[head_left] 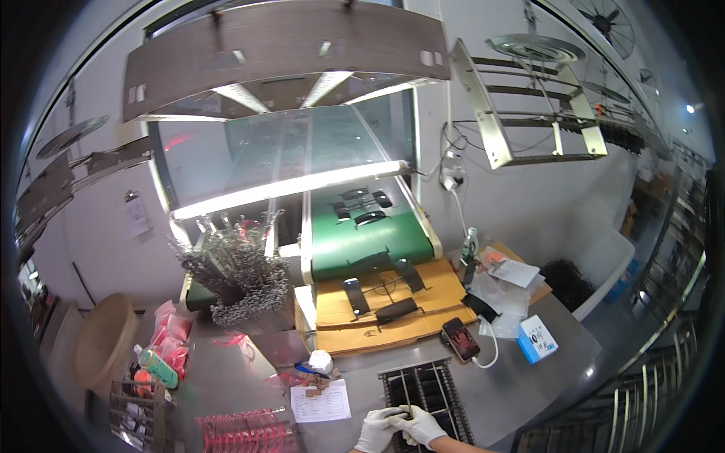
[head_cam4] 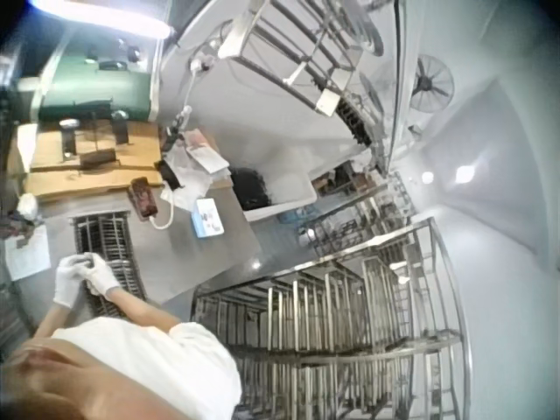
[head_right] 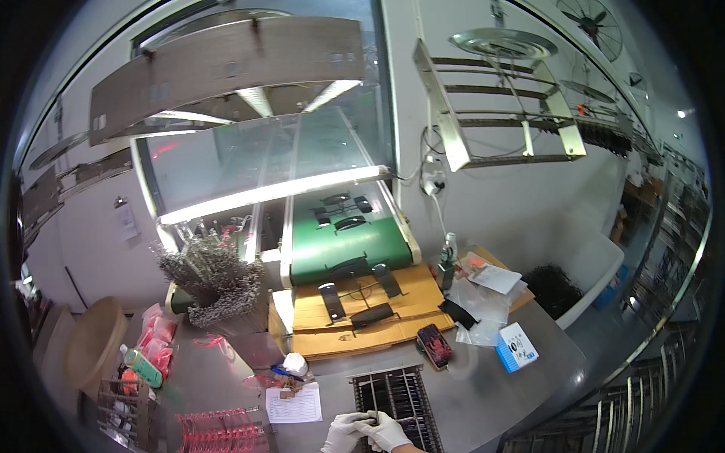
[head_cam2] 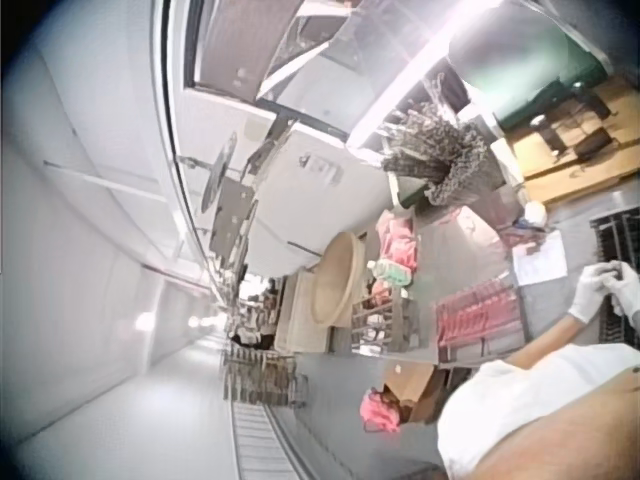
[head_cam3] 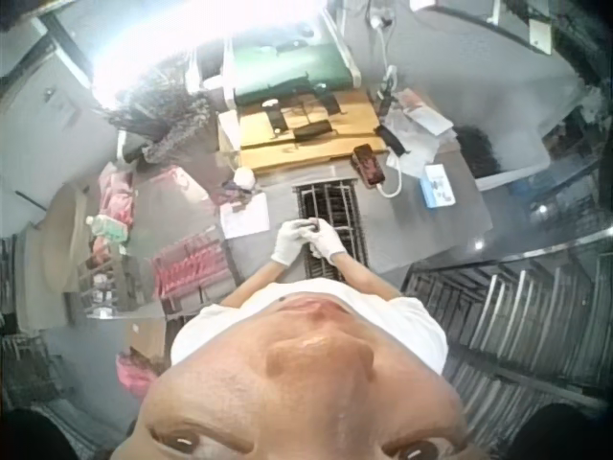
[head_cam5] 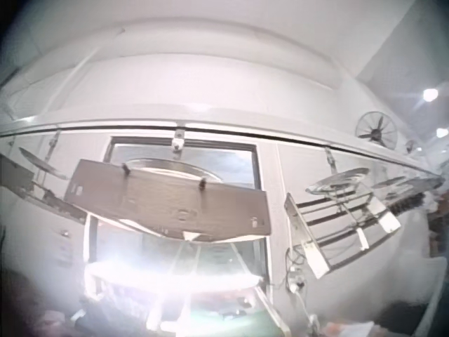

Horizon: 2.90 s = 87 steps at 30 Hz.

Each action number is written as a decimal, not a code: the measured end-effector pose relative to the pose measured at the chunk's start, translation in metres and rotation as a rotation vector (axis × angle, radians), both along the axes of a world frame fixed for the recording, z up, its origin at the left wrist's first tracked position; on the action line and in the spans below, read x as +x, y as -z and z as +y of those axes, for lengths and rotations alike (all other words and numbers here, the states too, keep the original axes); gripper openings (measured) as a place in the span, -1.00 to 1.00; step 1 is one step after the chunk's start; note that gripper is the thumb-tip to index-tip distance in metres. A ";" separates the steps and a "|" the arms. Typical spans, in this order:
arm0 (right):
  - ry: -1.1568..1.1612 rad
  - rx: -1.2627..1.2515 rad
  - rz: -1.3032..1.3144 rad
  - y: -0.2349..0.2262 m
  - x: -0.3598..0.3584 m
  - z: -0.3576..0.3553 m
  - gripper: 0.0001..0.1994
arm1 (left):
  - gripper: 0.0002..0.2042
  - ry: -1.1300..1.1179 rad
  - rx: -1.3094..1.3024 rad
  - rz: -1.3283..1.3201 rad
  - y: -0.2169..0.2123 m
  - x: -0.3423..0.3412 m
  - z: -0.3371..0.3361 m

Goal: The person assembles small black plastic parts onto a metal rack and handles red plastic clips. They place the black parts into slots on the rack, then pick up and manipulate red clips, and later place the rack onto a nearby shelf.

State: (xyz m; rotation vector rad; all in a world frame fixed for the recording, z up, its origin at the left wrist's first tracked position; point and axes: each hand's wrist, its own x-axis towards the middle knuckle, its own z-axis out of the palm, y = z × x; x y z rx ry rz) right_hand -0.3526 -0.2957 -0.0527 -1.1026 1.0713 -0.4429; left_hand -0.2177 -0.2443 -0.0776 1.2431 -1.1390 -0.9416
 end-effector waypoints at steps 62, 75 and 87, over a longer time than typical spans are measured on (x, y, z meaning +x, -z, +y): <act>0.126 -0.790 0.615 -0.053 -0.052 0.025 -0.58 | -0.60 0.569 -0.299 -0.958 -0.060 -0.028 0.091; 0.138 -0.169 0.127 -0.061 -0.091 0.048 -0.79 | -0.62 0.397 -0.193 -1.342 -0.159 -0.057 0.098; 0.110 -1.679 0.378 -0.343 -0.078 0.007 -0.63 | -0.39 -0.103 -0.769 -1.351 -0.290 0.047 0.106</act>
